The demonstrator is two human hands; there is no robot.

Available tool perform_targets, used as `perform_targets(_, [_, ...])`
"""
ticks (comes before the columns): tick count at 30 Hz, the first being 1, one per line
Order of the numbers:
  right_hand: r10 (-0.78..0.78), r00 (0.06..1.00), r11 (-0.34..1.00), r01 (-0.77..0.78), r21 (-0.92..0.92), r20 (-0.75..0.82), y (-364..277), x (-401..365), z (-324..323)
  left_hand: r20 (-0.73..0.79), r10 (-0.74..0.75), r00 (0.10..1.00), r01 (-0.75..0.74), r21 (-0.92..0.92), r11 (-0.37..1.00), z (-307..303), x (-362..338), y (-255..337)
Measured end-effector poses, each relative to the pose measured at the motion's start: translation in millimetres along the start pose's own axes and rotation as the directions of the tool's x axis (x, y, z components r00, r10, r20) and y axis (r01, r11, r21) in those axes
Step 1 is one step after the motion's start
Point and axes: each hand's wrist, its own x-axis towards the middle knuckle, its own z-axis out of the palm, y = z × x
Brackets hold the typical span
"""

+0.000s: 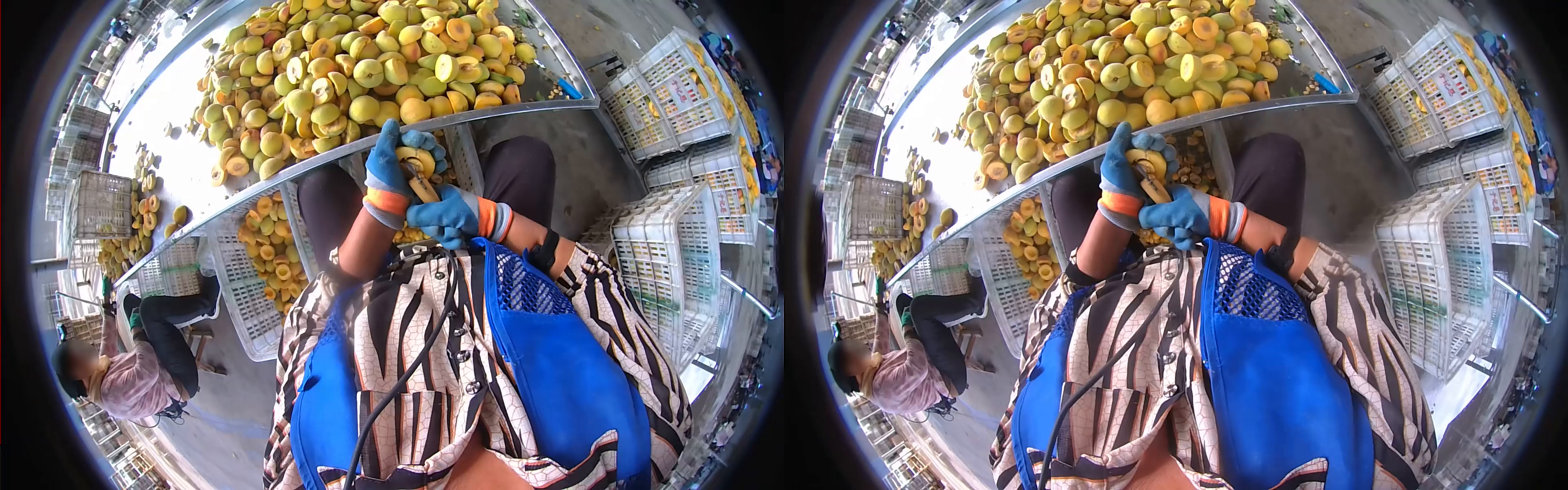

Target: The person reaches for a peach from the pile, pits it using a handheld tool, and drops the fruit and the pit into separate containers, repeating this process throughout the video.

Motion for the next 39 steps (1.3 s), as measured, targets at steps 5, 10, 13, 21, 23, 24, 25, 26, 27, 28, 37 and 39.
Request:
perform_targets(5, [-0.225, 0.943, 0.793, 0.03, -0.609, -0.246, 7, 12, -6, 0.05, -0.098, 0.994, 0.106, -0.19, 0.976, -24, 14, 4])
perform_targets(10, [-0.767, 0.641, 0.269, 0.313, -0.911, -0.007, 37, 25, -16, -0.118, 0.005, 0.993, -0.028, -0.193, 0.981, -36, 0, 30])
perform_targets(13, [-0.673, 0.738, 0.17, 0.096, -0.981, -0.044, 34, 39, -41, -0.262, 0.235, 0.936, -0.271, -0.109, 0.957, -28, -32, 59])
perform_targets(21, [-0.547, 0.807, 0.16, -0.159, -0.974, -0.222, 30, 63, -52, -0.222, 0.906, 0.359, -0.327, 0.88, 0.345, -139, -102, 154])
perform_targets(23, [-0.626, 0.764, 0.151, -0.078, -0.985, -0.157, 30, 73, -55, 0.124, 0.95, 0.286, 0.071, 0.986, -0.15, -170, -96, 170])
perform_targets(24, [-0.572, 0.797, 0.142, -0.132, -0.981, -0.191, 30, 76, -55, 0.07, 0.939, 0.336, 0.076, 0.992, -0.101, -195, -82, 176])
perform_targets(25, [-0.517, 0.824, 0.135, -0.19, -0.973, -0.232, 32, 78, -59, 0.15, 0.908, 0.391, 0.184, 0.954, -0.237, -186, -73, 177])
perform_targets(26, [-0.446, 0.859, 0.128, -0.217, -0.968, -0.252, 36, 81, -64, 0.11, 0.868, 0.484, 0.31, 0.906, -0.287, -176, -63, 175])
perform_targets(27, [-0.443, 0.856, 0.134, -0.229, -0.964, -0.265, 33, 76, -58, 0.058, 0.822, 0.566, 0.42, 0.838, -0.348, -165, -54, 174])
perform_targets(28, [-0.56, 0.799, 0.171, -0.146, -0.974, -0.218, 29, 74, -52, -0.078, 0.762, 0.643, 0.486, 0.811, -0.326, -157, -45, 173])
perform_targets(37, [-0.475, 0.835, 0.163, -0.226, -0.96, -0.277, 18, 53, -71, 0.032, 0.896, 0.444, 0.255, 0.954, -0.16, -176, -32, 166])
perform_targets(39, [-0.487, 0.826, 0.208, -0.206, -0.956, -0.284, 16, 53, -64, -0.116, 0.903, 0.413, -0.051, 0.987, 0.15, -175, -31, 157])
